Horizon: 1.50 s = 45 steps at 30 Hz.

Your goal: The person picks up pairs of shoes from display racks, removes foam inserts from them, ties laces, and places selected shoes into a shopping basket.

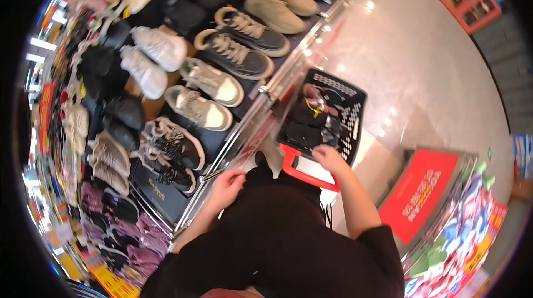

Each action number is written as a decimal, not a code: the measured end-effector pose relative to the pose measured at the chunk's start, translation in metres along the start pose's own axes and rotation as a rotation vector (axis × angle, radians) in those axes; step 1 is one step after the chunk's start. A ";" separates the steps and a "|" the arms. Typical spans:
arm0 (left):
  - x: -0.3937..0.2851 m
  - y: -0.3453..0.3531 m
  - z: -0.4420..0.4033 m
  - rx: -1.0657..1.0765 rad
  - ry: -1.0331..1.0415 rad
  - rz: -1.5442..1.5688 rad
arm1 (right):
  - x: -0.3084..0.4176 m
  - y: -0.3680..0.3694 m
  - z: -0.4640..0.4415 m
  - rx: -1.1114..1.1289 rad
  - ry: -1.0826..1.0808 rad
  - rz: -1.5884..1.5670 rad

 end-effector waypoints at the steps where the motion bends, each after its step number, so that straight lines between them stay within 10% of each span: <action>1: -0.009 0.000 -0.010 -0.042 0.012 0.022 | 0.027 0.005 0.017 0.106 0.102 -0.047; 9: -0.061 0.041 -0.065 0.195 0.288 -0.354 | 0.109 0.046 0.064 0.103 0.003 0.530; 26: -0.071 -0.031 -0.058 -0.210 0.244 -0.063 | 0.128 0.008 0.011 -0.133 0.001 0.535; 34: -0.111 -0.179 -0.082 -0.745 0.396 -0.026 | 0.120 -0.028 -0.013 -0.215 -0.003 0.570; 45: -0.264 -0.323 -0.143 -1.328 0.613 -0.968 | 0.114 -0.066 -0.035 -0.249 0.019 0.574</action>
Point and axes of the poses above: each hand's wrist, its own z-axis away from the middle knuckle, its own y-axis out of the palm, x = y × z, the point moved 7 cm from there along -z, towards the middle knuckle
